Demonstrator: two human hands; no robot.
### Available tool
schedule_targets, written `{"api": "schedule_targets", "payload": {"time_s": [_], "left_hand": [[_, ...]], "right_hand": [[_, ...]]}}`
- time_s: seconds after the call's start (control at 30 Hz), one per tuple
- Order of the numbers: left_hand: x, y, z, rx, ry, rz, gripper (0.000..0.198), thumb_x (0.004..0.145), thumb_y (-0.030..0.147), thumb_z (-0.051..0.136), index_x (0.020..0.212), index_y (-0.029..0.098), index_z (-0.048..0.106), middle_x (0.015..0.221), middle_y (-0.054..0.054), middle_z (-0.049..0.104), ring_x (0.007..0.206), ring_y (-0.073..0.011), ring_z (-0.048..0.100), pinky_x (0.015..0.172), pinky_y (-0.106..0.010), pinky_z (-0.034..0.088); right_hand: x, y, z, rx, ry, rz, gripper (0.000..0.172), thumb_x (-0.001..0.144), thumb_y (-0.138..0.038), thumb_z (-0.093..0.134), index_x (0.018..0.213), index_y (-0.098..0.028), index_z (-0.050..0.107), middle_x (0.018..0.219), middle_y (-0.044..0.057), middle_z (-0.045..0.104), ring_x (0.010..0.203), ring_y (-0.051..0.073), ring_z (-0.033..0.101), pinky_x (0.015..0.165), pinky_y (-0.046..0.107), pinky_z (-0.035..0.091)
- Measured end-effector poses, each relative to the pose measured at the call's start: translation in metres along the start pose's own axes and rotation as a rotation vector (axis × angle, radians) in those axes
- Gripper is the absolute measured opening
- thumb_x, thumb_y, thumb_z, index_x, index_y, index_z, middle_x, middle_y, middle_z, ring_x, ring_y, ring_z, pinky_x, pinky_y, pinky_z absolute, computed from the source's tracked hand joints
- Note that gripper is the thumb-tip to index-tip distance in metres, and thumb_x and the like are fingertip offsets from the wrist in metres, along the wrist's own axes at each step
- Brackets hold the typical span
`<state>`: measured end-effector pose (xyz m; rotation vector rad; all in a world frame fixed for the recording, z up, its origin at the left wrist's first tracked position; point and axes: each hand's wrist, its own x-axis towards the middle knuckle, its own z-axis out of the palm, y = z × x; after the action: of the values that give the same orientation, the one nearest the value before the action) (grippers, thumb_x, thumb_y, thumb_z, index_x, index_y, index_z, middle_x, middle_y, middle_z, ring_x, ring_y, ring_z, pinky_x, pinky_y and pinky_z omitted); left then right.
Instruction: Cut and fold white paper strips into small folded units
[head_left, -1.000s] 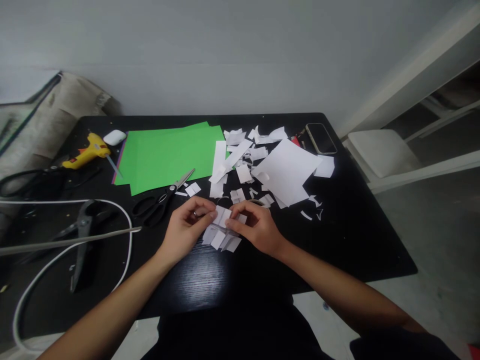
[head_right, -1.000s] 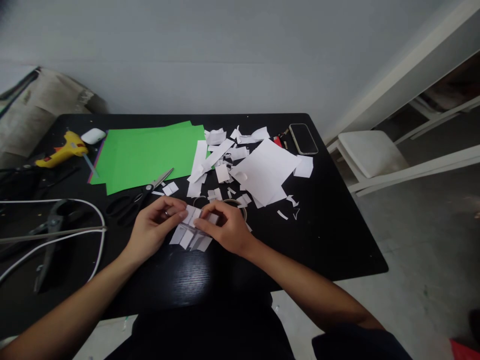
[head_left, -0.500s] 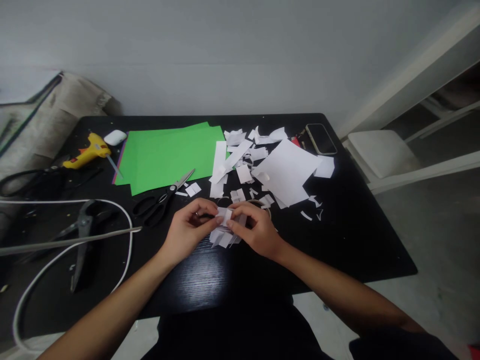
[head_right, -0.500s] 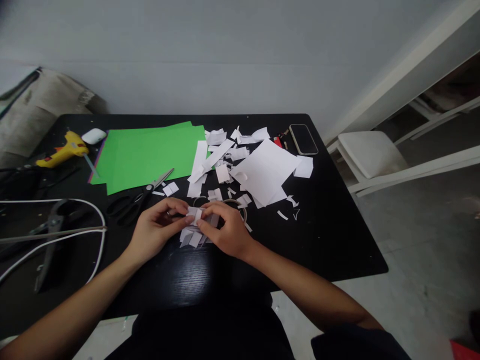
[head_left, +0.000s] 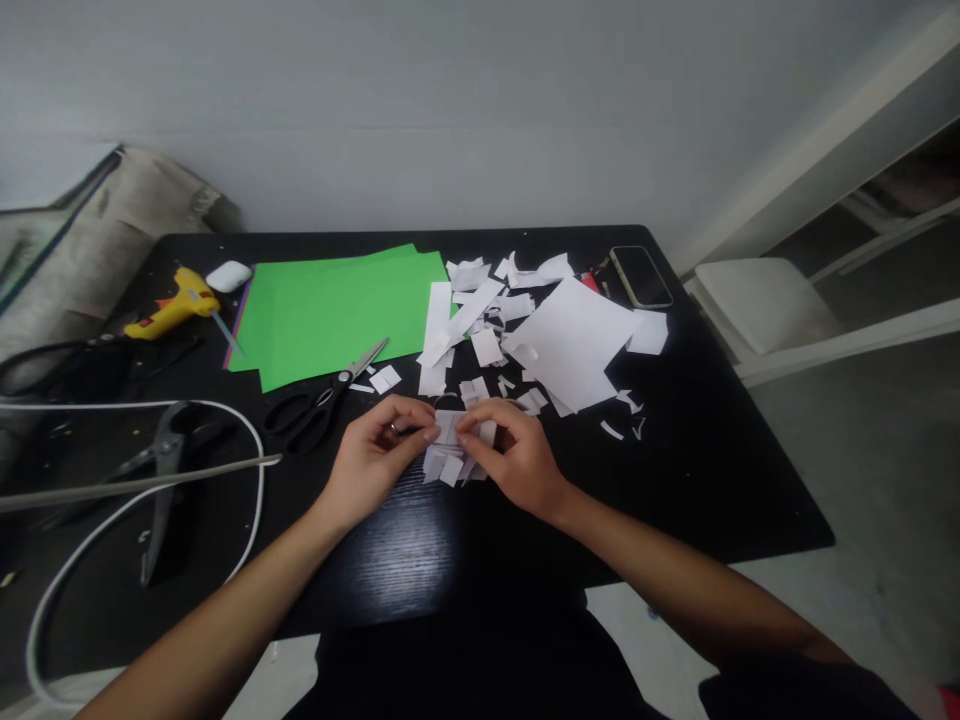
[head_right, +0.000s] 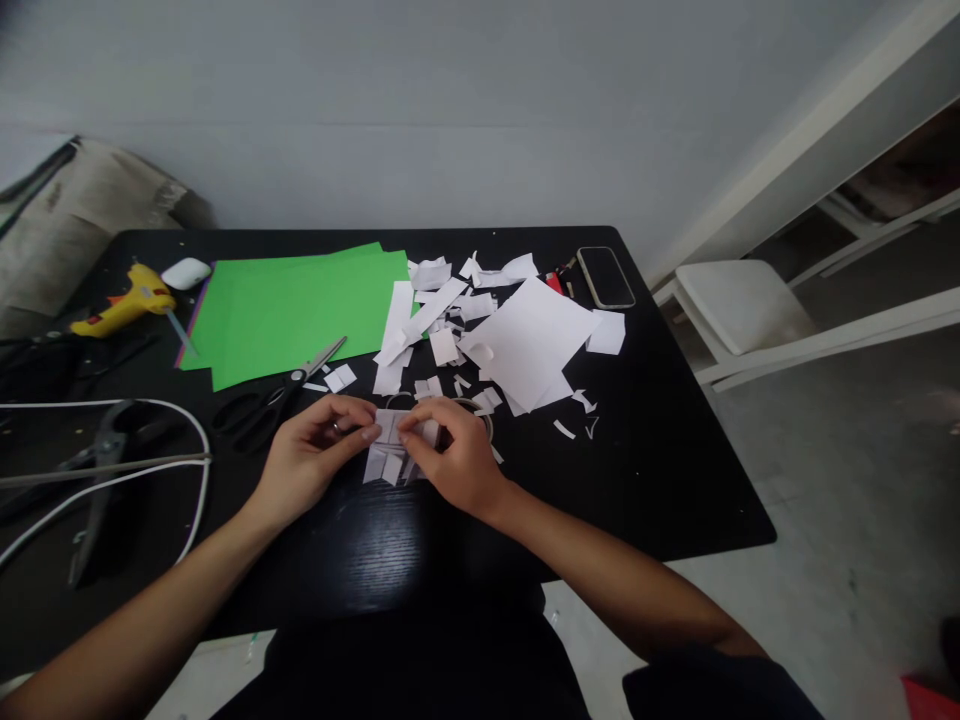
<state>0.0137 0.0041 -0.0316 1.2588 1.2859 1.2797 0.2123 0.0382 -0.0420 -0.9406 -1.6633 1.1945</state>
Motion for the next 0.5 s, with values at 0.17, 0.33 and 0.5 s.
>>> {"api": "schedule_targets", "payload": {"time_s": [0.17, 0.33, 0.5], "left_hand": [[-0.0017, -0.0054, 0.0002, 0.169, 0.042, 0.036, 0.007, 0.086, 0.024, 0.078, 0.089, 0.020, 0.074, 0.086, 0.000, 0.075, 0.072, -0.0109, 0.068, 0.066, -0.020, 0.056], [-0.0048, -0.0089, -0.0026, 0.347, 0.013, 0.140, 0.008, 0.090, 0.026, 0.078, 0.093, 0.020, 0.074, 0.084, 0.001, 0.075, 0.073, -0.0117, 0.069, 0.070, -0.022, 0.057], [-0.0066, -0.0093, -0.0051, 0.415, -0.002, 0.208, 0.010, 0.090, 0.028, 0.079, 0.093, 0.020, 0.074, 0.086, 0.000, 0.076, 0.077, -0.0122, 0.071, 0.074, -0.023, 0.060]], "right_hand": [[-0.0007, -0.0003, 0.0013, 0.032, 0.033, -0.040, 0.010, 0.088, -0.014, 0.072, 0.090, -0.024, 0.075, 0.095, 0.003, 0.075, 0.095, 0.021, 0.071, 0.090, 0.036, 0.056], [-0.0013, -0.0003, 0.0018, 0.001, 0.022, -0.047, 0.010, 0.088, -0.014, 0.073, 0.089, -0.024, 0.074, 0.092, 0.002, 0.075, 0.088, 0.020, 0.071, 0.079, 0.033, 0.056], [-0.0010, -0.0008, 0.0013, 0.020, -0.010, -0.042, 0.008, 0.089, -0.015, 0.073, 0.089, -0.023, 0.074, 0.091, 0.002, 0.075, 0.087, 0.019, 0.071, 0.076, 0.032, 0.054]]}}
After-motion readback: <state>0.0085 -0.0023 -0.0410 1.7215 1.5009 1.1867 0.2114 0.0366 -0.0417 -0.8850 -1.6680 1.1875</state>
